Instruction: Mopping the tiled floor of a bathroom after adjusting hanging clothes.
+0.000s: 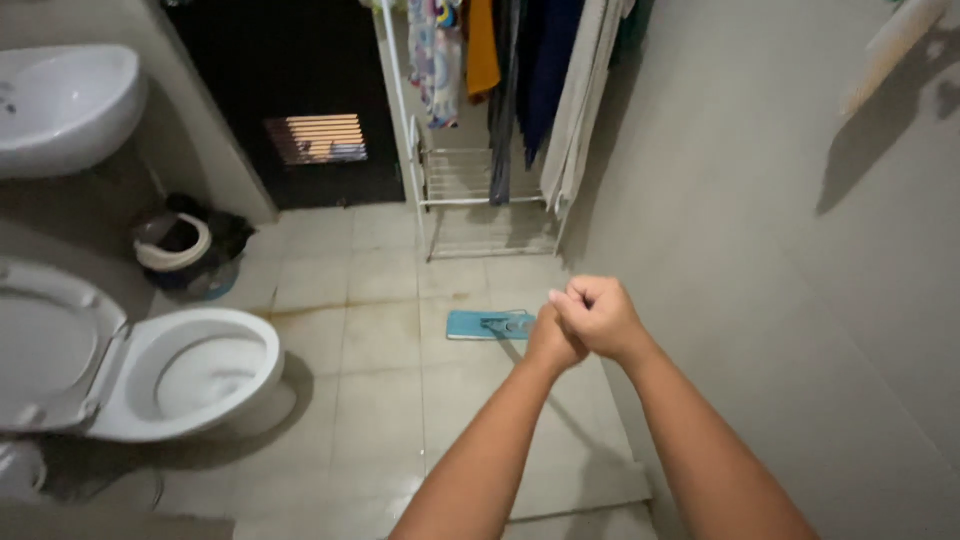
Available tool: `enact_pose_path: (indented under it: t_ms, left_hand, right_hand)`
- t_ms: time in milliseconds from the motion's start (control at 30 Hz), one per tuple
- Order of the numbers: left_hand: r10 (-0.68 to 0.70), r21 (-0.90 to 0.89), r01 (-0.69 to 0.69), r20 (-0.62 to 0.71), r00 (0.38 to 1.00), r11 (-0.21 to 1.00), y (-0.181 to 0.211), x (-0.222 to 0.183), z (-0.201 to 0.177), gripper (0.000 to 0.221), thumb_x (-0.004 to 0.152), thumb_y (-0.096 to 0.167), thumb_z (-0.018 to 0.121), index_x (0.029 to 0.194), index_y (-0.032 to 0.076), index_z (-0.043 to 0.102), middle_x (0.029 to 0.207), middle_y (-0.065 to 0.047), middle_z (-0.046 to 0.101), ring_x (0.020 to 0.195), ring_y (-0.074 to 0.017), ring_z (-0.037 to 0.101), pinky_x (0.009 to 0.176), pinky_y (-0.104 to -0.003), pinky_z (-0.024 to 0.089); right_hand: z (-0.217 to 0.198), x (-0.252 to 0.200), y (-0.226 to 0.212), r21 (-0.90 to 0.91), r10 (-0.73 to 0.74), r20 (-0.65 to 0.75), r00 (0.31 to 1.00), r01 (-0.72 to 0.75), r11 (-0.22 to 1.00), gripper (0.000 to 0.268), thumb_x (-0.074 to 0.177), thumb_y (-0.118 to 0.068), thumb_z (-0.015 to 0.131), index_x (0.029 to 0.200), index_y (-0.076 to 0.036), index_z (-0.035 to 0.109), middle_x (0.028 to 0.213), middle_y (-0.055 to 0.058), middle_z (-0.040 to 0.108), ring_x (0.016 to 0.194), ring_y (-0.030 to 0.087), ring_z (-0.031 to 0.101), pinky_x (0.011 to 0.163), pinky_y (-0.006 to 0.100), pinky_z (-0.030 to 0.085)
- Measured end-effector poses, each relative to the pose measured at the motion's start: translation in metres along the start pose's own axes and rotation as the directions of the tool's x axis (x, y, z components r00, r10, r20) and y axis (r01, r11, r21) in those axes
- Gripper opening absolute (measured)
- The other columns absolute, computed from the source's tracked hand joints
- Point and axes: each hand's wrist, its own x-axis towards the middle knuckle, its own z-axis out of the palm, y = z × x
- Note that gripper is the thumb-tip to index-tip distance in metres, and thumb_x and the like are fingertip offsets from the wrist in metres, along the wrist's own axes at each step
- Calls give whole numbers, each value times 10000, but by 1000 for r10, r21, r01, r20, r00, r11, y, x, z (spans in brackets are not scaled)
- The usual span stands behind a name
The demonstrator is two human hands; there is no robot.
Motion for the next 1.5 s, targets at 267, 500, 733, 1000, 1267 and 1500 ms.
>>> enact_pose_path:
  t_ms: [267, 500, 733, 1000, 1267, 1500]
  left_hand:
    - [118, 12, -118, -122, 985, 993, 7, -34, 1, 252, 846, 145, 631, 1084, 70, 667, 1083, -181, 735, 1068, -371, 687, 841, -452, 546]
    - [226, -108, -252, -208, 952, 962, 56, -77, 0, 293, 873, 117, 650, 1153, 39, 612, 1145, -157, 693, 1078, -292, 674, 859, -414, 546]
    - [313, -121, -343, -212, 926, 932, 77, -101, -17, 251, 865, 86, 664, 1097, 20, 595, 1103, -111, 658, 1033, -208, 635, 854, -363, 550]
    - [243, -156, -275, -198, 950, 949, 33, -86, -23, 273, 858, 37, 622, 1125, 16, 574, 1123, -122, 658, 1063, -207, 630, 872, -369, 537]
    - [65, 42, -68, 65, 996, 997, -202, -47, 26, 251, 849, 152, 703, 1088, 75, 689, 1175, -120, 716, 1111, -210, 652, 950, -361, 528]
    - [153, -188, -148, 16, 988, 971, -209, -66, 17, 322, 925, 209, 669, 1230, 110, 701, 1323, -111, 690, 1274, -197, 616, 1075, -352, 466]
  right_hand:
    - [-5, -26, -36, 98, -74, 152, 986, 60, 993, 469, 910, -192, 714, 571, -93, 406, 545, -67, 406, 554, 46, 341, 459, 281, 311]
    - [-31, -61, -86, 79, -23, 311, 950, -2, 997, 472, 885, -205, 714, 554, -72, 405, 505, -49, 435, 496, 65, 372, 432, 302, 320]
    - [-32, -76, -119, 58, -141, 402, 905, 128, 990, 473, 873, -227, 738, 542, -68, 440, 502, -43, 462, 499, 60, 389, 446, 296, 357]
    - [-3, -56, -71, 133, -202, 286, 937, 170, 976, 482, 888, -240, 751, 569, -66, 433, 532, -47, 416, 550, 59, 339, 458, 302, 319]
    - [89, -44, 36, 27, -196, 281, 940, 196, 980, 367, 853, -216, 711, 598, -30, 525, 529, 22, 456, 540, 91, 398, 469, 335, 378]
    - [113, -55, 43, -41, -134, 299, 945, 153, 987, 375, 877, -205, 689, 643, 19, 500, 547, 120, 452, 540, 181, 369, 499, 386, 410]
